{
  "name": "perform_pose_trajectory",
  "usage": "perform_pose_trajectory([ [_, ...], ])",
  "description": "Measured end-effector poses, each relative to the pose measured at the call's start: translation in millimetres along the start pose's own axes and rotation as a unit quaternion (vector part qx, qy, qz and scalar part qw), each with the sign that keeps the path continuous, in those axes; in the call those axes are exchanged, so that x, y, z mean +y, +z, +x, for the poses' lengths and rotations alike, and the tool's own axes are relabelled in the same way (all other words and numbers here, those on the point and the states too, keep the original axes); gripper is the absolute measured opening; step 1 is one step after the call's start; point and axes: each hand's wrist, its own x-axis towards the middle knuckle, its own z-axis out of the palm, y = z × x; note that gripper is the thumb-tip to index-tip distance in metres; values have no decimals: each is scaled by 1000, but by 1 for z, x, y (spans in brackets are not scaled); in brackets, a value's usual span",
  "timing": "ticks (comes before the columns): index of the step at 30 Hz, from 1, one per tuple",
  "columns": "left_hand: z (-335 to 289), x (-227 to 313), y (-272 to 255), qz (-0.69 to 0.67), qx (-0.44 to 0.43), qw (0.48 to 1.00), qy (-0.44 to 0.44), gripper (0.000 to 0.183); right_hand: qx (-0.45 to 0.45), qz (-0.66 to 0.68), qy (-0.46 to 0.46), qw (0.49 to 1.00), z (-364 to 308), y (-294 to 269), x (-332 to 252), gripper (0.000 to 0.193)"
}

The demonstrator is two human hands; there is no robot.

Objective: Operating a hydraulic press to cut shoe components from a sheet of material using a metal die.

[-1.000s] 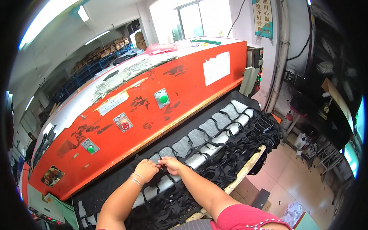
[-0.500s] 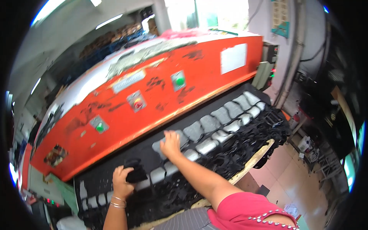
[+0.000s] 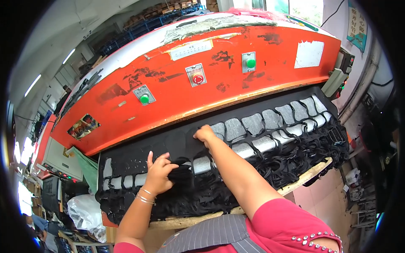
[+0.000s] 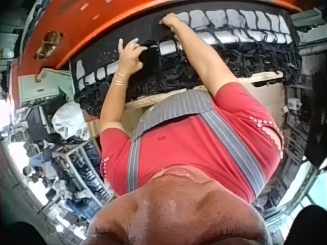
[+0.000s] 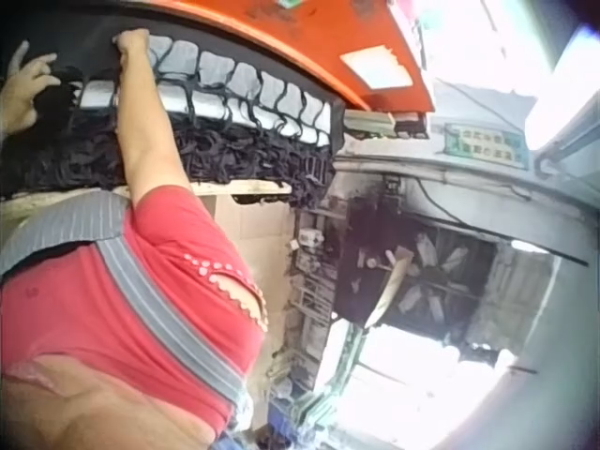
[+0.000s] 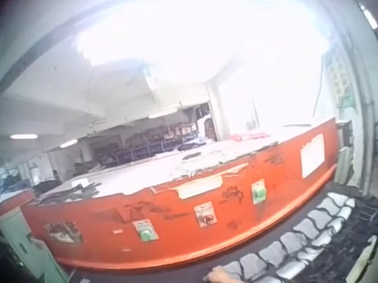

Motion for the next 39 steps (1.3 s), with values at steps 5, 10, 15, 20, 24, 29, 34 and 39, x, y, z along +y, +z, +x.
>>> perform_pose_trajectory([
  [5, 40, 17, -10, -712, 128, 653, -224, 66, -92, 301, 19, 949, 4, -30, 20, 53],
  [10, 80, -5, 57, -711, 43, 642, -284, 51, -233, 362, -31, 902, -5, -38, 42, 48],
  [15, 91, -27, 101, -635, 57, 698, -326, 88, -220, 420, -75, 877, -18, -41, 52, 41],
  [20, 85, 5, 91, -585, 66, 763, -267, 63, -222, 424, -105, 872, -22, -52, 52, 39],
  [24, 52, 34, 65, -655, 132, 704, -240, 59, -245, 433, -37, 867, -22, -53, 52, 35],
  [29, -29, 12, -13, -726, 207, 618, -218, 88, -142, 328, -69, 931, -39, -35, 36, 42],
  [34, -97, -75, -61, -489, 182, 834, -180, 102, 315, -262, -360, 838, -41, 29, 21, 49],
  [39, -159, -154, -22, -192, 91, 937, -278, 97, 233, -182, -107, 949, -36, 117, -17, 60],
])
